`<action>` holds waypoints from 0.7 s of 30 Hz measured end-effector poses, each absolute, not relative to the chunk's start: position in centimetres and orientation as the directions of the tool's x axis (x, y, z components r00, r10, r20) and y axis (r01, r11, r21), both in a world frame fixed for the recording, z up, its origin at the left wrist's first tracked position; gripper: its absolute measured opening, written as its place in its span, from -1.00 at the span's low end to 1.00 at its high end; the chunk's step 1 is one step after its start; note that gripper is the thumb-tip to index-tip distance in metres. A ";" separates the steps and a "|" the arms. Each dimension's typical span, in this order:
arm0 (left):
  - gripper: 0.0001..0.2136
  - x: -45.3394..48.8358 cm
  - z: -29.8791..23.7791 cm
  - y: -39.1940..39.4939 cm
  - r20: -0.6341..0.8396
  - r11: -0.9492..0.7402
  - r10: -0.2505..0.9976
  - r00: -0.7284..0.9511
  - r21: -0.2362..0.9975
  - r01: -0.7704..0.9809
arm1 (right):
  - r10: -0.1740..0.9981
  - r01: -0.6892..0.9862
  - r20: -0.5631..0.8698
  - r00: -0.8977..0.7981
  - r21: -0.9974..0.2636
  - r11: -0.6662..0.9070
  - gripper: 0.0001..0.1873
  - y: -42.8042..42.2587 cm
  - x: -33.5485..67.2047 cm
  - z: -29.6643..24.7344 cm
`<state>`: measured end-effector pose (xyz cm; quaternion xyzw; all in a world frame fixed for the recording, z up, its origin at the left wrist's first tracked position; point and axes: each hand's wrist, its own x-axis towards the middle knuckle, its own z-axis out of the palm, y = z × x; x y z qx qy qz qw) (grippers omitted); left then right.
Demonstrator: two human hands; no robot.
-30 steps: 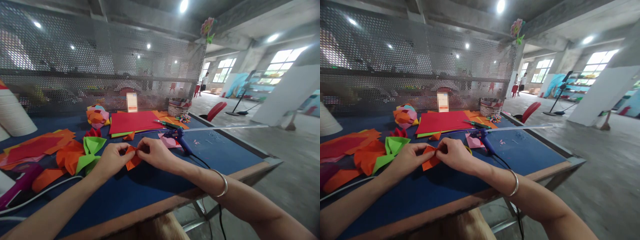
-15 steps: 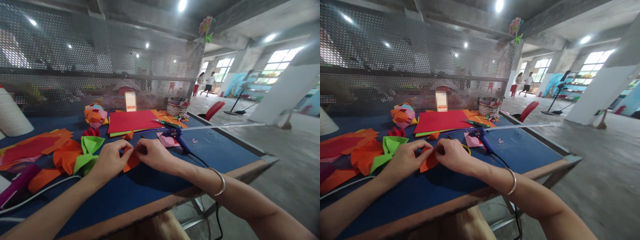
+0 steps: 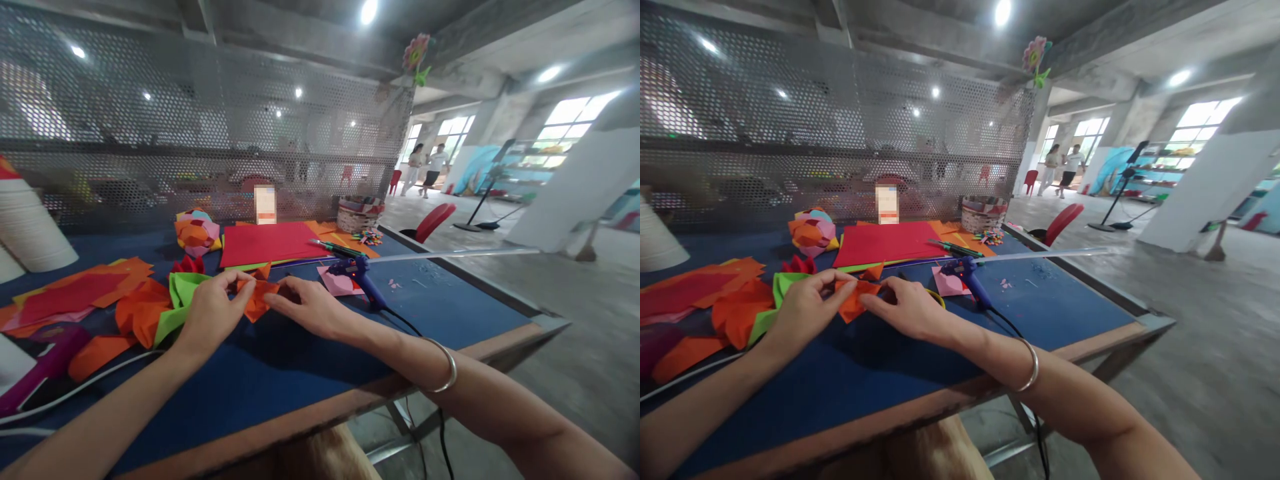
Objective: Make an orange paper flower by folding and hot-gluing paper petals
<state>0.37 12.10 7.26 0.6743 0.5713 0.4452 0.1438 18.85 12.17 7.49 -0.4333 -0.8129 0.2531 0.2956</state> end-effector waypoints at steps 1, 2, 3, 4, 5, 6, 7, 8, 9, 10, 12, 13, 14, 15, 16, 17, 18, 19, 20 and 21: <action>-0.78 0.4 7.3 12.1 0.433 -0.305 0.899 -0.064 0.724 0.619 | 0.852 0.570 0.257 -0.456 -0.652 0.501 -0.63 12.1 18.8 7.5; -0.79 0.5 7.3 12.1 0.432 -0.308 0.899 -0.073 0.742 0.596 | 0.849 0.578 0.253 -0.464 -0.640 0.506 -0.67 12.1 18.7 7.6; -0.80 0.6 7.3 12.1 0.430 -0.313 0.900 -0.075 0.755 0.576 | 0.846 0.581 0.251 -0.470 -0.634 0.510 -0.71 12.1 18.7 7.5; -0.82 0.7 7.4 12.0 0.427 -0.316 0.901 -0.074 0.764 0.563 | 0.846 0.581 0.251 -0.470 -0.634 0.511 -0.75 12.2 18.7 7.5; -0.83 0.8 7.4 12.0 0.429 -0.320 0.901 -0.070 0.765 0.559 | 0.850 0.582 0.257 -0.460 -0.635 0.508 -0.78 12.3 18.6 7.4; -0.84 0.9 7.4 11.9 0.433 -0.326 0.899 -0.063 0.758 0.565 | 0.854 0.587 0.271 -0.444 -0.632 0.506 -0.80 12.4 18.6 7.3; -0.85 0.9 7.4 11.8 0.442 -0.335 0.896 -0.053 0.747 0.574 | 0.856 0.596 0.291 -0.427 -0.621 0.509 -0.82 12.5 18.6 7.2; -0.85 1.0 7.4 11.7 0.450 -0.347 0.892 -0.035 0.734 0.584 | 0.854 0.609 0.316 -0.412 -0.602 0.517 -0.84 12.6 18.7 7.1; -0.84 1.0 7.3 11.6 0.454 -0.363 0.891 -0.007 0.721 0.590 | 0.849 0.623 0.344 -0.402 -0.576 0.529 -0.85 12.7 18.7 7.0; -0.82 1.1 7.2 11.6 0.455 -0.384 0.890 0.033 0.708 0.592 | 0.839 0.635 0.370 -0.399 -0.548 0.544 -0.88 12.8 18.8 7.0; -0.77 1.1 7.0 11.4 0.449 -0.435 0.884 0.133 0.681 0.589 | 0.823 0.659 0.402 -0.402 -0.497 0.564 -0.93 12.9 18.9 7.0; -0.75 1.1 6.8 11.4 0.450 -0.462 0.875 0.178 0.665 0.588 | 0.822 0.672 0.406 -0.400 -0.479 0.564 -0.94 12.9 18.9 7.0; -0.73 1.2 6.7 11.4 0.453 -0.485 0.865 0.214 0.649 0.586 | 0.824 0.685 0.404 -0.398 -0.466 0.559 -0.94 12.9 19.0 7.1; -0.70 1.2 6.6 11.4 0.456 -0.499 0.859 0.235 0.639 0.585 | 0.828 0.699 0.400 -0.393 -0.455 0.552 -0.94 12.8 19.0 7.2; -0.69 1.2 6.6 11.4 0.452 -0.500 0.859 0.239 0.643 0.581 | 0.831 0.711 0.397 -0.389 -0.444 0.545 -0.93 12.8 19.0 7.3; -0.67 1.2 6.6 11.4 0.441 -0.488 0.867 0.232 0.659 0.573 | 0.834 0.722 0.393 -0.388 -0.433 0.540 -0.93 12.7 19.0 7.4; -0.67 1.1 6.6 11.5 0.427 -0.468 0.879 0.215 0.680 0.564 | 0.834 0.728 0.392 -0.389 -0.423 0.539 -0.93 12.7 19.0 7.4; -0.67 1.1 6.6 11.5 0.414 -0.447 0.889 0.193 0.699 0.559 | 0.832 0.732 0.393 -0.391 -0.416 0.540 -0.93 12.7 19.0 7.4; -0.67 1.0 6.7 11.6 0.408 -0.430 0.896 0.173 0.708 0.560 | 0.830 0.732 0.394 -0.396 -0.410 0.544 -0.94 12.7 19.0 7.4; -0.68 0.9 6.8 11.7 0.409 -0.421 0.899 0.157 0.707 0.569 | 0.826 0.731 0.397 -0.401 -0.404 0.549 -0.94 12.7 19.1 7.3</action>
